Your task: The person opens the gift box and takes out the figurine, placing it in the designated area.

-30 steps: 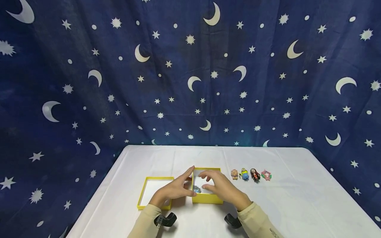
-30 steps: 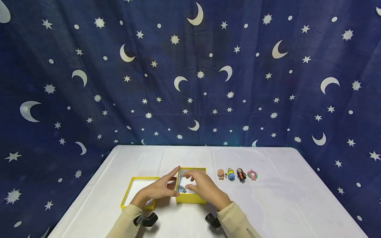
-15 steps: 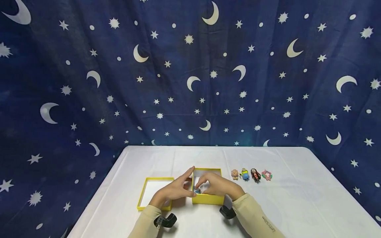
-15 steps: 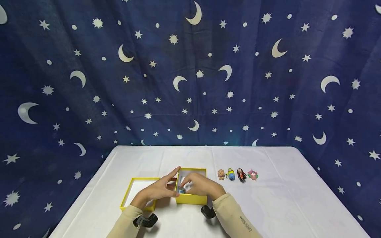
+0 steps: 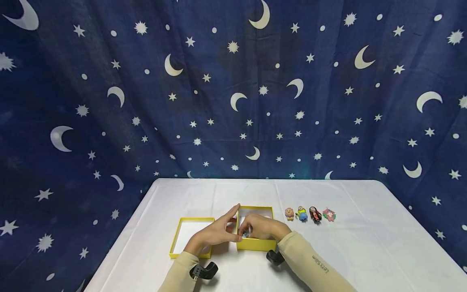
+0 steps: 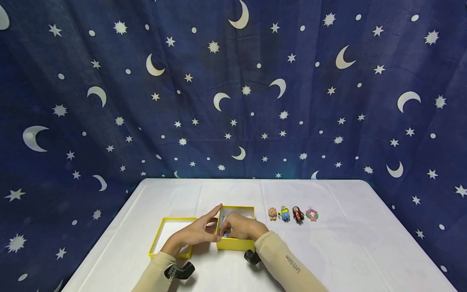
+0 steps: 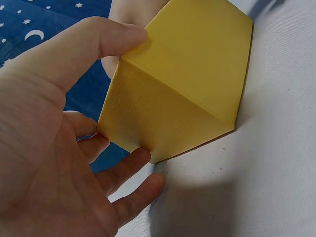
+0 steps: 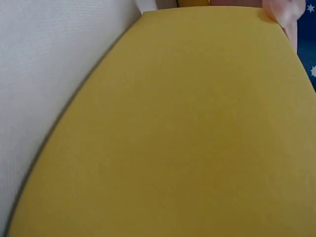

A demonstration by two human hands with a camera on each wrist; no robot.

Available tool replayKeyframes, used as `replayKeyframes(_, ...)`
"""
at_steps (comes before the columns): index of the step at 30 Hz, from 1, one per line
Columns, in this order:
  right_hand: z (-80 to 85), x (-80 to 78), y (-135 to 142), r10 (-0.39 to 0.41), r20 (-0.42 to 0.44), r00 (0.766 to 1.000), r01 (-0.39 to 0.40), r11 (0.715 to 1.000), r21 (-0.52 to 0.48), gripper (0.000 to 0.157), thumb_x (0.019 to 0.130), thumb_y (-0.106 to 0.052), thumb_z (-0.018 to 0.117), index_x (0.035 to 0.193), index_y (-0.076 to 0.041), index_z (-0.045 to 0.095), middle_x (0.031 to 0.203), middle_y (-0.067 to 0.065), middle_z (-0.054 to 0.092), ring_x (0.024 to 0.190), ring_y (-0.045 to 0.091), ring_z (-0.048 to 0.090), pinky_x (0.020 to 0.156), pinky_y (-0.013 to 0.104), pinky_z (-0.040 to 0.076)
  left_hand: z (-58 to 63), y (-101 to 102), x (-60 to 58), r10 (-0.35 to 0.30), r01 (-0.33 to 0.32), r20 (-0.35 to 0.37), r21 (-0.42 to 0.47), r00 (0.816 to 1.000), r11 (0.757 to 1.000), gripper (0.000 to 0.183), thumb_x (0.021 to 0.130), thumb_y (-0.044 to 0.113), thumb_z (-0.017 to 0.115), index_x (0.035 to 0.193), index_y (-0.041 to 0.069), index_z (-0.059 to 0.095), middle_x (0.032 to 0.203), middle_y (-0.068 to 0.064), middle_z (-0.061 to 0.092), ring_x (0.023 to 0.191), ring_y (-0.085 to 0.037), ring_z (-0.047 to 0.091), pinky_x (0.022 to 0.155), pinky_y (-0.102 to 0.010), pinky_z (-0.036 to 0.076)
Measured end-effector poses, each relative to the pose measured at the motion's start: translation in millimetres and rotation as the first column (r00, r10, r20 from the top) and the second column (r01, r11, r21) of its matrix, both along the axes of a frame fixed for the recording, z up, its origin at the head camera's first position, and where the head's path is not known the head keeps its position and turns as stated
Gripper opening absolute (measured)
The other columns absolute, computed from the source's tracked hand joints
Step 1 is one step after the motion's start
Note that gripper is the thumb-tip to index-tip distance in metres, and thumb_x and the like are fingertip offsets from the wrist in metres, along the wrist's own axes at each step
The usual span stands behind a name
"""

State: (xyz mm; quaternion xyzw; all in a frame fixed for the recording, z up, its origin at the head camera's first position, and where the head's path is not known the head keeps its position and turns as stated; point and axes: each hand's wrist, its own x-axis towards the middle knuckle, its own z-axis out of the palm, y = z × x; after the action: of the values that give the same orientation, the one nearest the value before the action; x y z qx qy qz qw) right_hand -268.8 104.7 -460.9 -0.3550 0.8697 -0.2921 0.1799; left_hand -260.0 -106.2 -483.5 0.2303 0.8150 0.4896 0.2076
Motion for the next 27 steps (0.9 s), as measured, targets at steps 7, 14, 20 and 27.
replayKeyframes(7, -4.9, -2.2, 2, -0.060, -0.031, 0.998, 0.059, 0.998, -0.015, 0.014, 0.083, 0.007, 0.075, 0.086, -0.007, 0.078, 0.077, 0.002, 0.069, 0.067, 0.002, 0.048, 0.062, 0.018, 0.044, 0.4, 1, 0.5, -0.001, 0.001, 0.001, -0.001, 1.000, 1.000, 0.108, 0.082, 0.028, 0.079, 0.165, 0.027, 0.009, 0.169, 0.000, 0.023, 0.146, -0.032, 0.040, 0.118, -0.058, 0.035)
replayKeyframes(14, 1.3, 2.5, 5, -0.149, 0.033, 0.988, 0.151, 0.986, -0.071, 0.014, 0.083, 0.004, 0.077, 0.090, -0.008, 0.072, 0.082, 0.002, 0.064, 0.067, 0.012, 0.054, 0.059, 0.022, 0.047, -1.2, 1, 0.0, -0.002, 0.002, 0.006, 0.009, 1.000, 1.000, 0.106, 0.083, 0.027, 0.078, 0.164, 0.033, 0.010, 0.165, -0.005, 0.030, 0.144, -0.032, 0.042, 0.118, -0.058, 0.034)
replayKeyframes(20, 10.6, 4.5, 12, -0.182, -0.042, 0.982, 0.178, 0.979, -0.097, 0.018, 0.084, 0.000, 0.078, 0.094, -0.012, 0.070, 0.098, -0.001, 0.067, 0.089, 0.017, 0.061, 0.073, 0.027, 0.052, -0.8, 1, 1.1, 0.001, -0.002, 0.016, 0.021, 1.000, 1.000, 0.106, 0.083, 0.025, 0.079, 0.164, 0.033, 0.011, 0.158, -0.011, 0.041, 0.141, -0.034, 0.045, 0.117, -0.059, 0.034)
replayKeyframes(27, 10.0, 9.4, 26, -0.276, -0.067, 0.959, 0.253, 0.937, -0.239, 0.019, 0.084, -0.001, 0.078, 0.100, -0.008, 0.072, 0.100, 0.001, 0.071, 0.081, 0.010, 0.058, 0.070, 0.023, 0.049, -0.9, 1, 0.5, 0.005, -0.005, 0.015, 0.006, 1.000, 1.000, 0.108, 0.082, 0.026, 0.079, 0.165, 0.027, 0.010, 0.156, -0.015, 0.043, 0.141, -0.036, 0.045, 0.117, -0.059, 0.035)
